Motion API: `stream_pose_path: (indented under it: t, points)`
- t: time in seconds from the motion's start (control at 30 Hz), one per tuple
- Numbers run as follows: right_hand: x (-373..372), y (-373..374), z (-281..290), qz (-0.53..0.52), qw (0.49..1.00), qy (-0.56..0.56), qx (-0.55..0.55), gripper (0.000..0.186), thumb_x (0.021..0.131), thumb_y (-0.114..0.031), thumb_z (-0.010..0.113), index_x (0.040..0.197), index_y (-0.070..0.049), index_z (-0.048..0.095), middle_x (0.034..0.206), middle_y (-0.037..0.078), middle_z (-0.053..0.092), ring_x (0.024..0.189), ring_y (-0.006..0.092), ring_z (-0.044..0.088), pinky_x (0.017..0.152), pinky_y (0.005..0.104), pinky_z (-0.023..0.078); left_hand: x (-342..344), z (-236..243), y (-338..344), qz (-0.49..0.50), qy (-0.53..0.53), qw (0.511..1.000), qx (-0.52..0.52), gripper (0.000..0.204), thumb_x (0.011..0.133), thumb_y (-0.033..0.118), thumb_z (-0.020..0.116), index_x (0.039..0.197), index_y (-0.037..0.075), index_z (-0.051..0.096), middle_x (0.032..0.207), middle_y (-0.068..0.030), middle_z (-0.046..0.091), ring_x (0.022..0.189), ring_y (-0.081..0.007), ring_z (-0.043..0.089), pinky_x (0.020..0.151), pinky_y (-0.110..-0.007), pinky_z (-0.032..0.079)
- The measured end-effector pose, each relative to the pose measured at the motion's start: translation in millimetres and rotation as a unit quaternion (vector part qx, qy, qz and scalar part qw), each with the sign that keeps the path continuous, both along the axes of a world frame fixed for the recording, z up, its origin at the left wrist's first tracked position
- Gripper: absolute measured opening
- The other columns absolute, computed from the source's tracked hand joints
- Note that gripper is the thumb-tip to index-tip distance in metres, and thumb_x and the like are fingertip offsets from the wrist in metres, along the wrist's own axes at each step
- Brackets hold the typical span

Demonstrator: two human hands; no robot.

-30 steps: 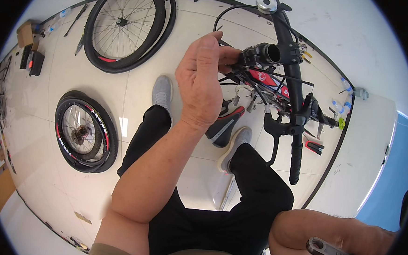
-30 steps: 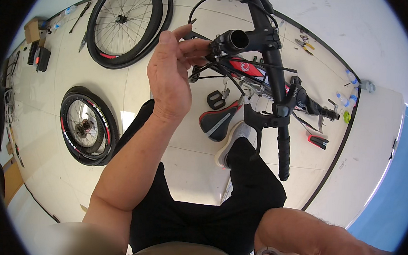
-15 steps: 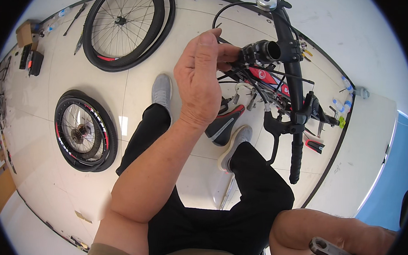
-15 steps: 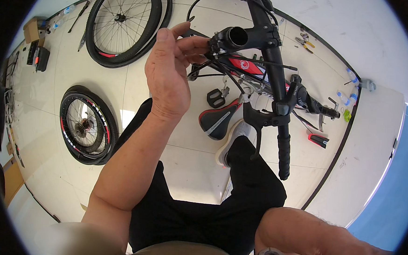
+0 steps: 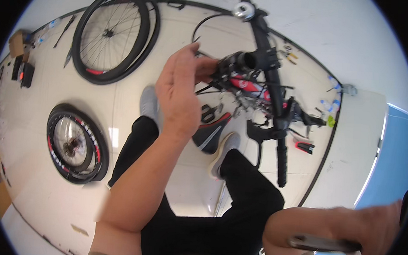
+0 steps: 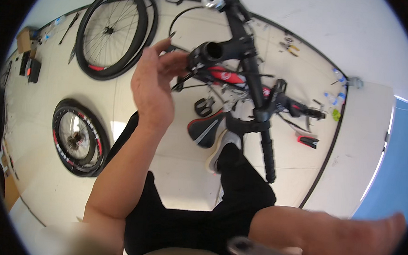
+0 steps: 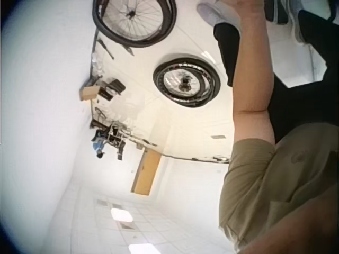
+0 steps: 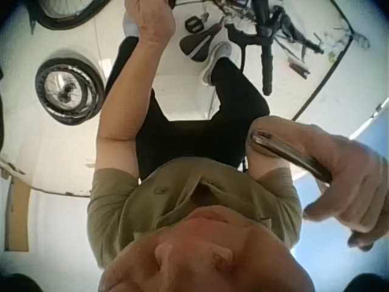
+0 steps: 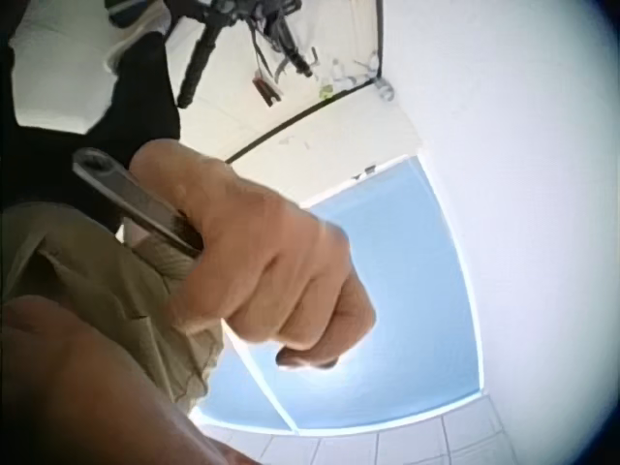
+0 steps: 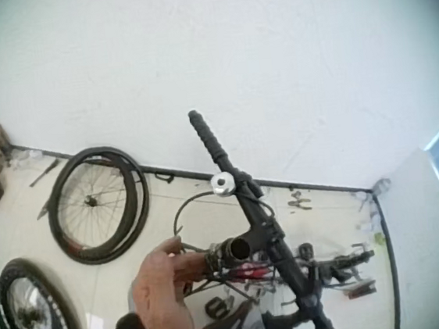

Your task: The person uses a wrench to tighten bolts on the bicycle handlebar stem and brake assembly. They repeatedly adjust the tool and reposition the handlebar while working on the front fork area.

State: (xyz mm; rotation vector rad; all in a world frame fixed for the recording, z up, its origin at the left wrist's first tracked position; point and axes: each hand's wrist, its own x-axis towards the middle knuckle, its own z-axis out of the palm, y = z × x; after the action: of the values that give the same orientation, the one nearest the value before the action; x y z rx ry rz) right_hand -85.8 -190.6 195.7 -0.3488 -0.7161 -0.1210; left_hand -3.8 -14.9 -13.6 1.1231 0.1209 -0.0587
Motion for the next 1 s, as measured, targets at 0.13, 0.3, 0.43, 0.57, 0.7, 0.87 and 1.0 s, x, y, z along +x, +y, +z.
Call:
stream_pose_path:
  t: [0.13, 0.3, 0.43, 0.57, 0.7, 0.87, 1.0]
  points:
    - [24.3, 22.4, -17.6, -0.057, 0.957, 0.266, -0.1, 0.029, 0.106, -0.02, 0.04, 0.082, -0.005, 0.049, 0.05, 0.0, 0.034, 0.034, 0.0096, 0.029, 0.032, 0.0238, 0.031, -4.2, -1.9, 1.1, 0.008, -0.007, 1.0, 0.003, 0.034, 0.101, 0.009, 0.047, 0.133, -0.004, 0.053, 0.109, -0.0146, 0.07, 0.095, -0.0179, 0.067, 0.083, -0.03, 0.051]
    - [27.9, 49.4, -90.6, -0.045, 0.827, 0.541, -0.149, 0.019, 0.103, -0.02, 0.045, 0.103, -0.005, 0.056, 0.055, -0.005, 0.029, 0.044, 0.0073, 0.024, 0.042, 0.0283, 0.025, -5.6, -9.5, 1.8, -0.011, -0.017, 1.0, 0.018, 0.028, 0.097, -0.003, 0.049, 0.121, -0.002, 0.064, 0.11, -0.0084, 0.069, 0.096, -0.0136, 0.065, 0.084, -0.028, 0.052]
    - [7.9, 73.7, -125.0, -0.069, 0.735, 0.619, -0.268, 0.019, 0.099, -0.007, 0.046, 0.117, -0.003, 0.051, 0.061, -0.001, 0.039, 0.048, 0.0057, 0.028, 0.044, 0.0256, 0.024, -3.0, -13.8, 4.0, -0.034, -0.038, 0.998, 0.047, 0.026, 0.096, -0.007, 0.05, 0.114, -0.002, 0.068, 0.107, -0.0057, 0.068, 0.099, -0.0111, 0.062, 0.087, -0.027, 0.052]
    - [3.4, 91.0, -141.0, -0.083, 0.704, 0.623, -0.331, 0.021, 0.099, -0.004, 0.044, 0.12, -0.002, 0.047, 0.077, 0.005, 0.053, 0.053, 0.0057, 0.035, 0.046, 0.0241, 0.026, -6.3, -11.3, 7.3, -0.046, -0.03, 0.996, 0.077, 0.029, 0.096, -0.007, 0.049, 0.117, -0.001, 0.068, 0.106, -0.0059, 0.068, 0.1, -0.0118, 0.062, 0.089, -0.028, 0.053]
    - [3.8, 88.7, -161.7, -0.076, 0.707, 0.586, -0.39, 0.019, 0.1, -0.004, 0.042, 0.118, 0.001, 0.047, 0.088, 0.01, 0.061, 0.056, 0.0088, 0.048, 0.047, 0.0261, 0.041, -6.5, -13.2, 10.2, -0.069, -0.013, 0.994, 0.079, 0.031, 0.096, -0.008, 0.048, 0.119, 0.0, 0.067, 0.107, -0.0061, 0.067, 0.1, -0.0122, 0.062, 0.09, -0.029, 0.053]
    - [9.4, 85.6, -175.0, -0.124, 0.715, 0.511, -0.461, 0.019, 0.102, -0.008, 0.044, 0.117, 0.0, 0.052, 0.078, 0.007, 0.058, 0.059, 0.012, 0.053, 0.048, 0.0281, 0.046, -3.9, -13.9, 10.8, -0.066, -0.023, 0.994, 0.083, 0.035, 0.091, -0.008, 0.045, 0.116, 0.002, 0.068, 0.102, -0.0089, 0.069, 0.093, -0.013, 0.062, 0.082, -0.025, 0.051]
    - [15.5, 84.8, -174.7, -0.12, 0.719, 0.513, -0.453, 0.019, 0.104, -0.012, 0.046, 0.118, -0.001, 0.051, 0.076, 0.007, 0.058, 0.056, 0.0115, 0.053, 0.046, 0.0268, 0.044, -3.0, -16.2, 11.2, -0.06, -0.028, 0.995, 0.069, 0.034, 0.091, -0.008, 0.046, 0.114, 0.002, 0.069, 0.101, -0.0083, 0.069, 0.093, -0.0129, 0.063, 0.082, -0.025, 0.051]
